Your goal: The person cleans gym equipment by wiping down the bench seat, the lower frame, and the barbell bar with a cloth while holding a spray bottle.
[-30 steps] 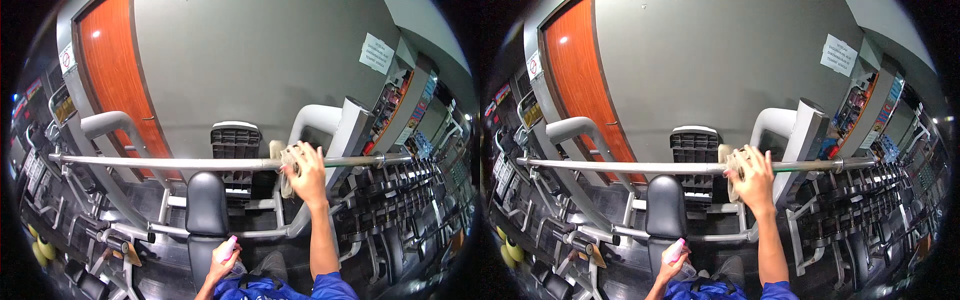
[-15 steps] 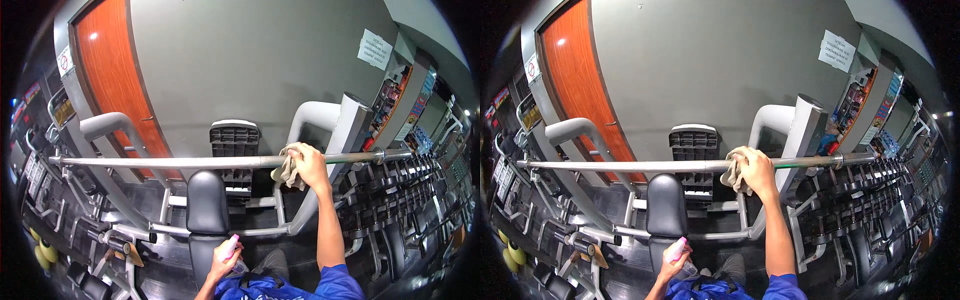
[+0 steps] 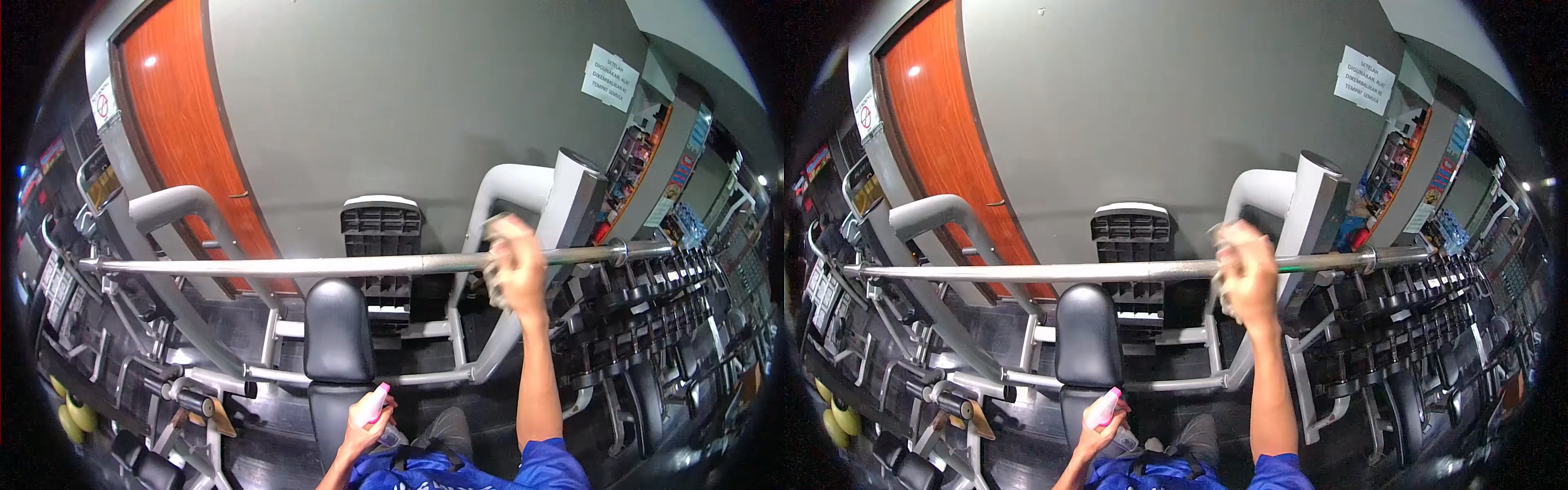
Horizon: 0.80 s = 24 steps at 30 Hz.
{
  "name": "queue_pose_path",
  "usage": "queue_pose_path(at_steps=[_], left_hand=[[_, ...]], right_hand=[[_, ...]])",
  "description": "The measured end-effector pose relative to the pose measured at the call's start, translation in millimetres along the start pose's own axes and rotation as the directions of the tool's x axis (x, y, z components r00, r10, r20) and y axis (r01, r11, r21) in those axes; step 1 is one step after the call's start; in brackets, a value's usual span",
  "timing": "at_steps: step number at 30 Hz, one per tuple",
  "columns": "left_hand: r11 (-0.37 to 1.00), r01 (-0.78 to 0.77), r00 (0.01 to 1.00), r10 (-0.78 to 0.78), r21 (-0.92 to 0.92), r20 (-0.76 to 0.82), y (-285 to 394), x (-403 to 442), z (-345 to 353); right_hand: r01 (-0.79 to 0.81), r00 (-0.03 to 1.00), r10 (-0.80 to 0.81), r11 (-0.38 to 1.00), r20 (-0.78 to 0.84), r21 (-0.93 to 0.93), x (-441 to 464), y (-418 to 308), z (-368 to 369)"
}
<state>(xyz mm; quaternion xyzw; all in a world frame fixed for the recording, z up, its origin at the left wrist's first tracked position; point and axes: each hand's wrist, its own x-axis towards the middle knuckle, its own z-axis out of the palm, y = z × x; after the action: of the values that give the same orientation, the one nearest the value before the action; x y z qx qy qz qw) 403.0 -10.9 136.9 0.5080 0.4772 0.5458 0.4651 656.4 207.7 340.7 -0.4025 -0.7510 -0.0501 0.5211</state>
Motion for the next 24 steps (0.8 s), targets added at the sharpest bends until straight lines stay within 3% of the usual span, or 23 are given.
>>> queue_pose_path(at_steps=[1, 3, 6, 10, 13, 17, 19, 20, 23, 24], left_hand=[[1.000, 0.014, 1.000, -0.014, -0.012, 0.006, 1, 2, 2], [1.000, 0.008, 1.000, -0.008, 0.027, 0.018, 3, 5, 5], [1.000, 0.013, 1.000, -0.013, 0.012, 0.001, 5, 6, 11], [1.000, -0.016, 1.000, 0.016, 0.013, 0.008, 0, 8, 13], [1.000, 0.028, 1.000, -0.028, -0.004, 0.013, 4, 7, 13], [1.000, 0.004, 0.999, -0.004, 0.008, 0.045, 5, 12, 14], [1.000, -0.020, 0.998, 0.019, 0.012, 0.068, 4, 13, 16], [0.987, -0.118, 0.989, 0.106, 0.112, 0.104, -2, 16, 16], [0.999, -0.038, 0.987, 0.033, 0.028, 0.155, 3, 16, 25], [1.000, -0.002, 0.986, -0.001, 0.017, 0.164, 5, 17, 27]], right_hand=[[0.091, 0.977, -0.029, 0.952, 0.211, -0.292, -7, -7, 2], [0.068, 0.980, -0.018, 0.967, 0.198, -0.246, -5, -18, -6], [0.009, 0.952, 0.039, 0.988, 0.304, -0.152, -3, -9, -17], [0.252, 0.942, -0.204, 0.955, 0.268, -0.158, -11, 11, -20], [0.283, 0.943, -0.225, 0.930, 0.246, -0.235, -30, 20, -25], [0.216, 0.972, -0.182, 0.939, 0.147, -0.269, -68, 52, -35], [0.094, 0.996, -0.086, 0.927, 0.037, -0.364, -75, 61, -38], [0.001, 0.999, -0.016, 0.932, -0.038, -0.361, -77, 63, -38], [-0.229, 0.964, 0.195, 0.955, -0.179, -0.191, -59, 36, -29], [-0.206, 0.971, 0.174, 0.957, -0.162, -0.205, -52, 25, -20]])
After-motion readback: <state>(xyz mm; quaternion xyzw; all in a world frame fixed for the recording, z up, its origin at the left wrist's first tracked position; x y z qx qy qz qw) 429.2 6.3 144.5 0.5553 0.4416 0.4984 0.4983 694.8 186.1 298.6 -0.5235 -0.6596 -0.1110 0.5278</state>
